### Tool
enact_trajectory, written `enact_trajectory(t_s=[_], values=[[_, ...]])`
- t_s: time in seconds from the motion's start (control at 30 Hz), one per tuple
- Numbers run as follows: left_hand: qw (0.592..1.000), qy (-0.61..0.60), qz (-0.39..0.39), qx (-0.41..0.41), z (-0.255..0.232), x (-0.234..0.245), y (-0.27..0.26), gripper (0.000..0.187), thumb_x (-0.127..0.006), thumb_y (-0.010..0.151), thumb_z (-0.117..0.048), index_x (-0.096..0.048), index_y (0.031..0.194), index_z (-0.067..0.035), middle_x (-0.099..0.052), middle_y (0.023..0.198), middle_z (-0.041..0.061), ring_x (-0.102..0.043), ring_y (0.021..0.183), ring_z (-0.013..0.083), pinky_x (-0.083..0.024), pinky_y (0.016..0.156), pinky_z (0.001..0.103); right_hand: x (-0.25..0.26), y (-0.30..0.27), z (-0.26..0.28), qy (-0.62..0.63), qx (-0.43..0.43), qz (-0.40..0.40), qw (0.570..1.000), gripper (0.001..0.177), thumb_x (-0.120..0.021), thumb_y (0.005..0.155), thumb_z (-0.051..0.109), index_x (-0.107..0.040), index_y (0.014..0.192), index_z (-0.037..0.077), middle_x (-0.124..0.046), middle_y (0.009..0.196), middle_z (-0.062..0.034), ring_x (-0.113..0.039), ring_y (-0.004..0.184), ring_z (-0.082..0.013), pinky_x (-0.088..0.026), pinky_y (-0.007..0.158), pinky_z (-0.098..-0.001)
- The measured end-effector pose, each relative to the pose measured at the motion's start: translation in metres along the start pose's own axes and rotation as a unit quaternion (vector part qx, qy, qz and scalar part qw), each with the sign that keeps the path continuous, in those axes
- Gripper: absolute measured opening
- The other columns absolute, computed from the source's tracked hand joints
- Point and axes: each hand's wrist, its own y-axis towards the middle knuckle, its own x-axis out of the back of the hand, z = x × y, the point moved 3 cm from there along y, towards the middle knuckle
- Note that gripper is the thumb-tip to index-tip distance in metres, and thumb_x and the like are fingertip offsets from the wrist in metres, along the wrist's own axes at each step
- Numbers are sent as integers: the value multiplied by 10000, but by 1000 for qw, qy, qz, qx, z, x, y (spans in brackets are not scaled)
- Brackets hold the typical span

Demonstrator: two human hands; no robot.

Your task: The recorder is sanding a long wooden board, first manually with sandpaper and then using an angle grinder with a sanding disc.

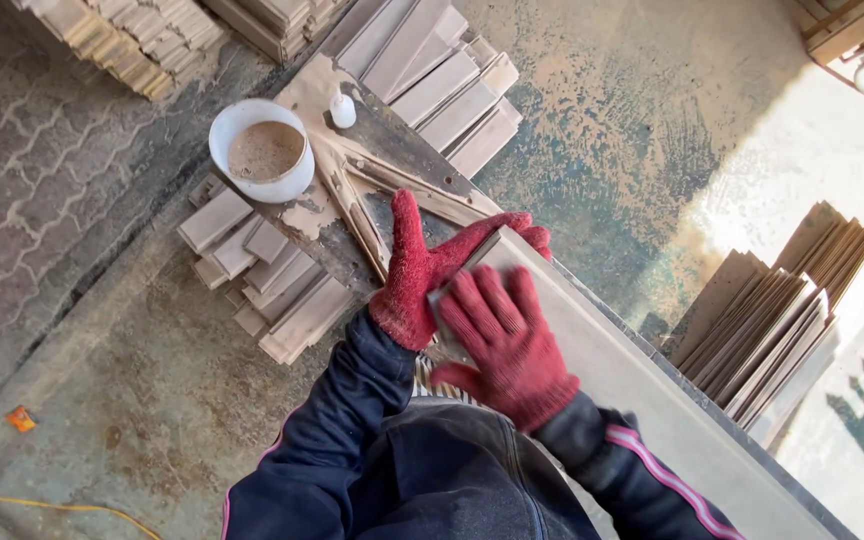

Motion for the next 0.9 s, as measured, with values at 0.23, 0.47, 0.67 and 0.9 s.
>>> enact_trajectory(t_s=[0.23,0.47,0.67,0.9], values=[[997,-72,-12,31,2,16,11,1254,-525,613,-968,-508,1483,-65,-547,1490,214,-705,1119,346,-672,804,382,10,-19,8,-8,-85,4,996,882,-241,934,771,-613,1235,29,-596,1209,-231,-588,1148,-446,-443,966,-632],[989,-85,108,-62,12,23,10,1021,-267,808,-931,-585,1355,-130,-522,1500,172,-505,1347,289,-335,1118,323,3,31,-8,-27,-137,-12,990,1003,-144,866,839,-599,1195,8,-557,1128,-245,-565,1130,-471,-417,997,-613],[992,-117,-20,31,3,39,10,1152,-413,689,-961,-540,1433,-90,-545,1476,216,-556,1307,399,-489,1095,535,-5,-21,-21,17,-252,-35,967,1000,-294,880,809,-513,1416,-6,-488,1430,-314,-432,1391,-490,-247,1191,-609],[997,-52,-50,-21,7,51,0,1104,-433,727,-915,-541,1446,-84,-532,1503,212,-506,1397,390,-412,1182,553,-13,-262,-10,-79,-541,1,837,852,-505,972,498,-326,1600,-47,-286,1626,-378,-218,1521,-523,-71,1282,-591]])
